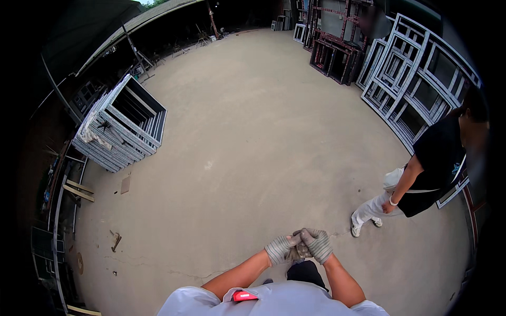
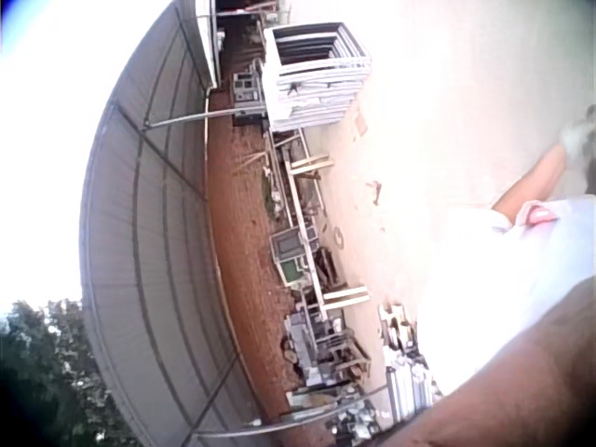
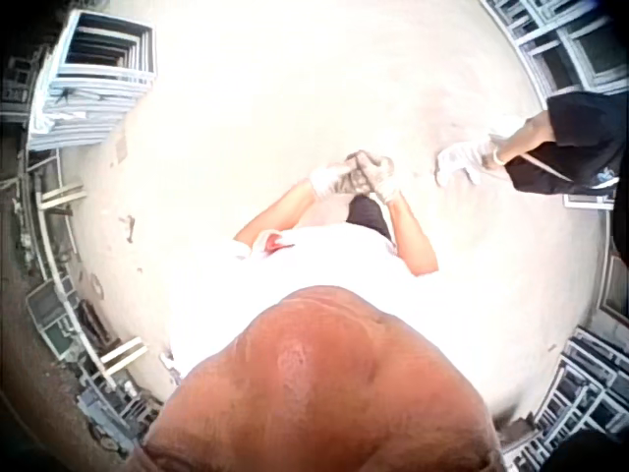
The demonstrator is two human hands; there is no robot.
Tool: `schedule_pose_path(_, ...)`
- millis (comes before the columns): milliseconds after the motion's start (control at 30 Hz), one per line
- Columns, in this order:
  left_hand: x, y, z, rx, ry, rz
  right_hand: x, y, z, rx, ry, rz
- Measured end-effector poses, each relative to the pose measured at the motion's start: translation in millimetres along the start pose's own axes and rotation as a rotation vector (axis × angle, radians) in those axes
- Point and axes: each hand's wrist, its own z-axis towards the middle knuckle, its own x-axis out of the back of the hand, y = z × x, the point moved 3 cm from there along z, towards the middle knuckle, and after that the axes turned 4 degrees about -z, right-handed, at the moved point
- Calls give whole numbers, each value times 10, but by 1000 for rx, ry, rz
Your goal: The person repeatedly picks up long metal profiles wrapped in protective film and cardboard, carries them across a warehouse floor, and stacks them in a pile. The person wears gloves and moves the profiles one by one or in small groups.
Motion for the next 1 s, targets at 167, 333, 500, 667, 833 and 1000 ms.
schedule_pose_path(167,95,1035,1086,46,-32,-41,717,-170,1363,-61,66,-7)
schedule_pose_path(333,65,2220,1977,-93,116,-197,1372,-838,2969,-19,37,-138)
schedule_pose_path(500,-295,3503,2570,-315,137,-24,1780,-1685,4262,102,118,-238)
schedule_pose_path(667,432,4329,2851,-418,89,212,2299,-1953,5626,124,171,-235)
schedule_pose_path(833,1524,5515,3492,-187,257,285,3027,-2438,6912,161,73,-353)
schedule_pose_path(1000,1352,7235,4960,-378,232,879,2917,-3472,7949,13,-256,-733)
